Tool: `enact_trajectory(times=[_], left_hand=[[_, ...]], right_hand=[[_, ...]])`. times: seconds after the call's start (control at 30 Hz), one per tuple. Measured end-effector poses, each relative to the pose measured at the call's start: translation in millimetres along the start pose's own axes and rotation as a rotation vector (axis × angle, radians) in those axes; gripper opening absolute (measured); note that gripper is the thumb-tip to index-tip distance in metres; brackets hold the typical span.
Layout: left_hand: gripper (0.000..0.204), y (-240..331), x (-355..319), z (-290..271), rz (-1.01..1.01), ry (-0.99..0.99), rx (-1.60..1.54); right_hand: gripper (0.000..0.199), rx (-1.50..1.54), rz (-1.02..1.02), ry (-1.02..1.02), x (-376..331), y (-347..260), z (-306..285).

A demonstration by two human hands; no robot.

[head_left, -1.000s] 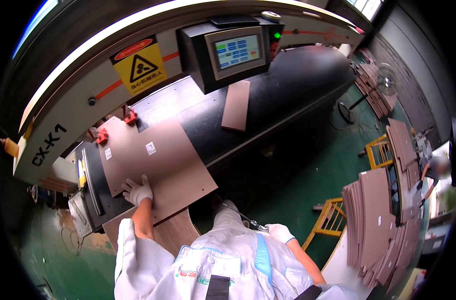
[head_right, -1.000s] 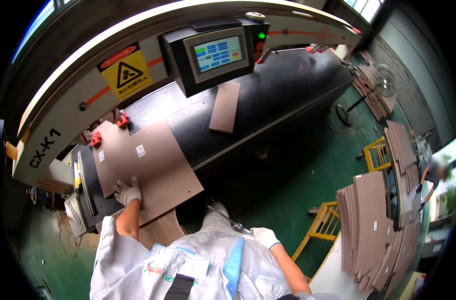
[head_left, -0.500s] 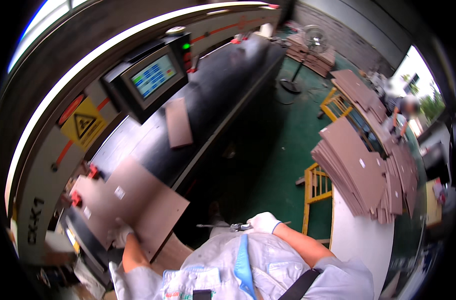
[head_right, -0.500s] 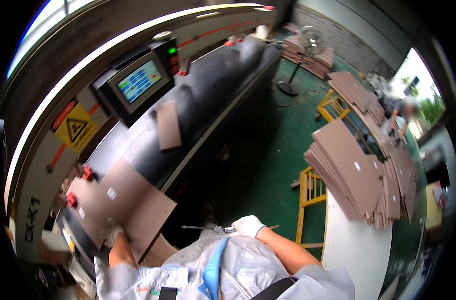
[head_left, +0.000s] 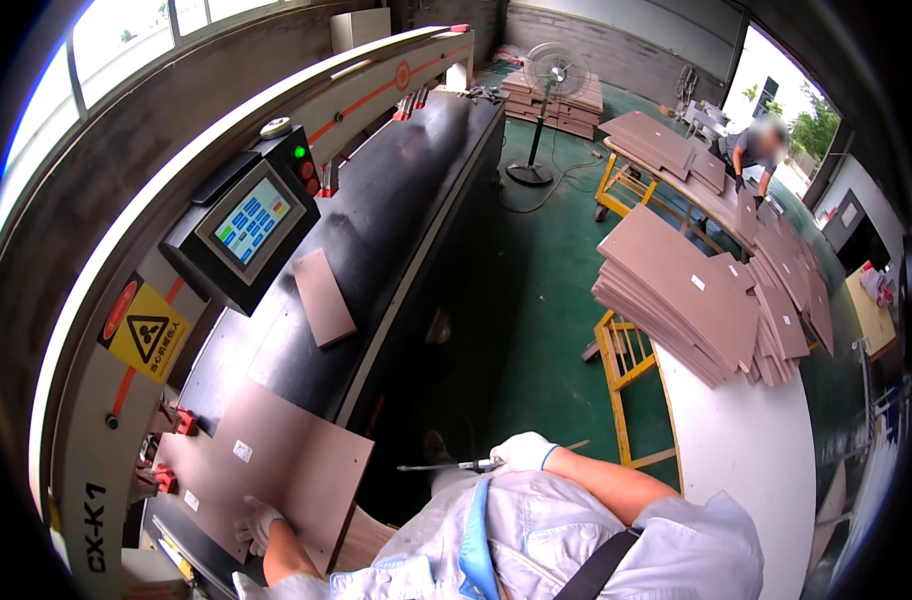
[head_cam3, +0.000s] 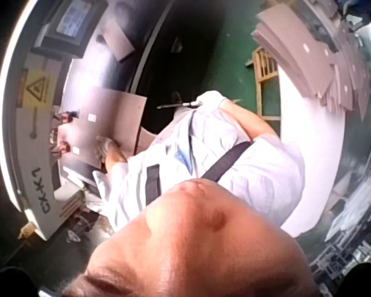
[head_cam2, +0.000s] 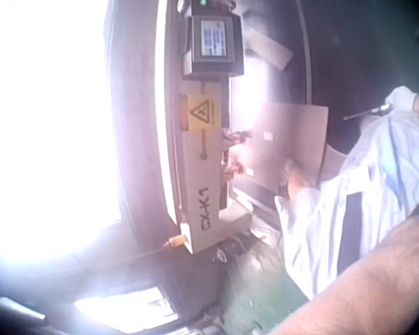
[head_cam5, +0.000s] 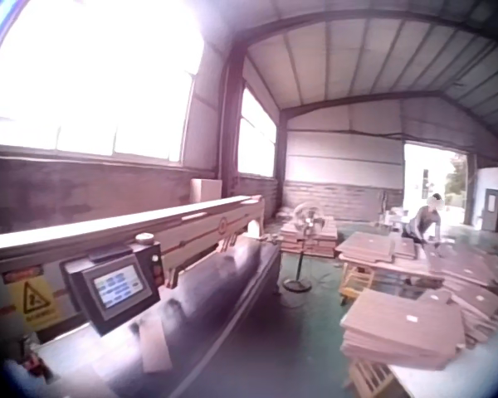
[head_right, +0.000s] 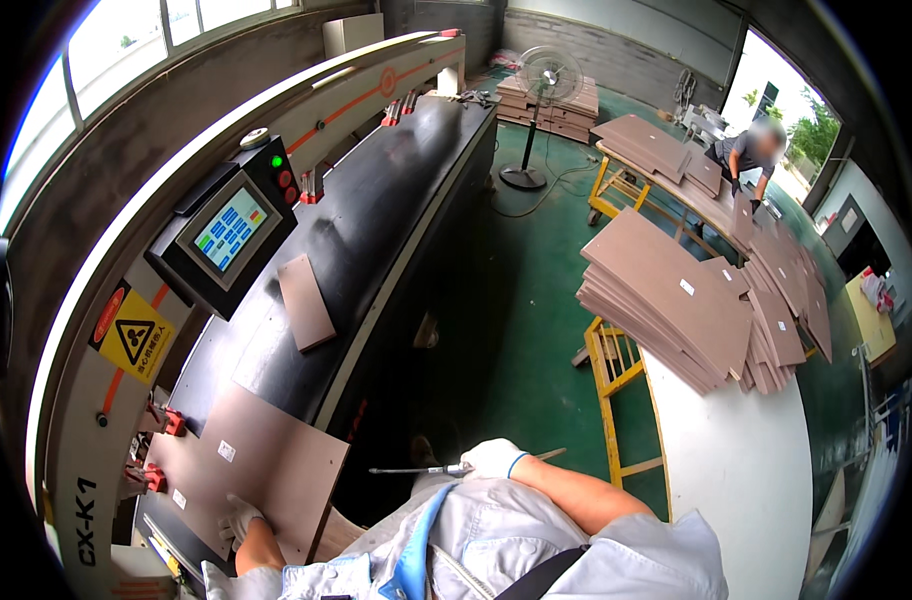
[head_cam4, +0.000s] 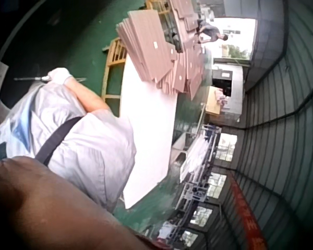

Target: The person moves wood panels between a large work table and a press machine, using a compressed air nozzle to clean dust from the panels before and after processing.

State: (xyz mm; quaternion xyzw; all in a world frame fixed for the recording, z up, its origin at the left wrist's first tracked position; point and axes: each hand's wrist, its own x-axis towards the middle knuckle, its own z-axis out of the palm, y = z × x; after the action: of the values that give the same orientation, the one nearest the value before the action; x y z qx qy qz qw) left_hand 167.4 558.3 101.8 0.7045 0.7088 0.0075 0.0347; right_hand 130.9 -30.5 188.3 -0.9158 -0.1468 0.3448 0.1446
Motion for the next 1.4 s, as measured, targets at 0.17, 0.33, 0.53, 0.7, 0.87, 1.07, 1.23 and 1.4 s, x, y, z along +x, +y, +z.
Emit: enact_trajectory(times=[0.17,0.33,0.53,0.7,0.87,1.07,1.23,1.4], left_hand=[[0.101,0.5,-6.4,-7.1,0.070,-0.007,0.041],[0.102,4.3,-4.3,0.3,0.004,0.019,0.062],[0.105,-0.2,-1.6,-2.1,0.004,-0.009,0.073],[0.106,1.5,5.6,8.4,-0.031,0.033,0.069],[0.105,10.1,-10.1,-5.6,-0.026,-0.043,0.024],[0.105,-9.3,-5.7,-31.3,-0.040,-0.128,0.011],[0.104,21.2,-24.7,-39.6,0.010,-0.152,-0.025],[0.103,2.2,-5.3,-24.9,-0.021,-0.121,-0.047]], right_hand=[[0.042,-0.001,-0.029,0.005,3.8,3.3,6.7],[0.042,-0.013,0.003,-0.012,-0.5,5.2,8.6],[0.043,0.006,0.029,-0.034,-1.0,6.1,9.6],[0.043,0.028,0.026,-0.034,0.6,11.9,13.2],[0.039,0.005,0.039,-0.059,-1.8,17.3,10.9],[0.040,-0.092,-0.039,-0.076,18.2,8.0,14.6],[0.063,-0.059,0.058,-0.005,5.7,14.0,15.9],[0.069,-0.087,0.032,0.047,6.0,0.9,10.7]])
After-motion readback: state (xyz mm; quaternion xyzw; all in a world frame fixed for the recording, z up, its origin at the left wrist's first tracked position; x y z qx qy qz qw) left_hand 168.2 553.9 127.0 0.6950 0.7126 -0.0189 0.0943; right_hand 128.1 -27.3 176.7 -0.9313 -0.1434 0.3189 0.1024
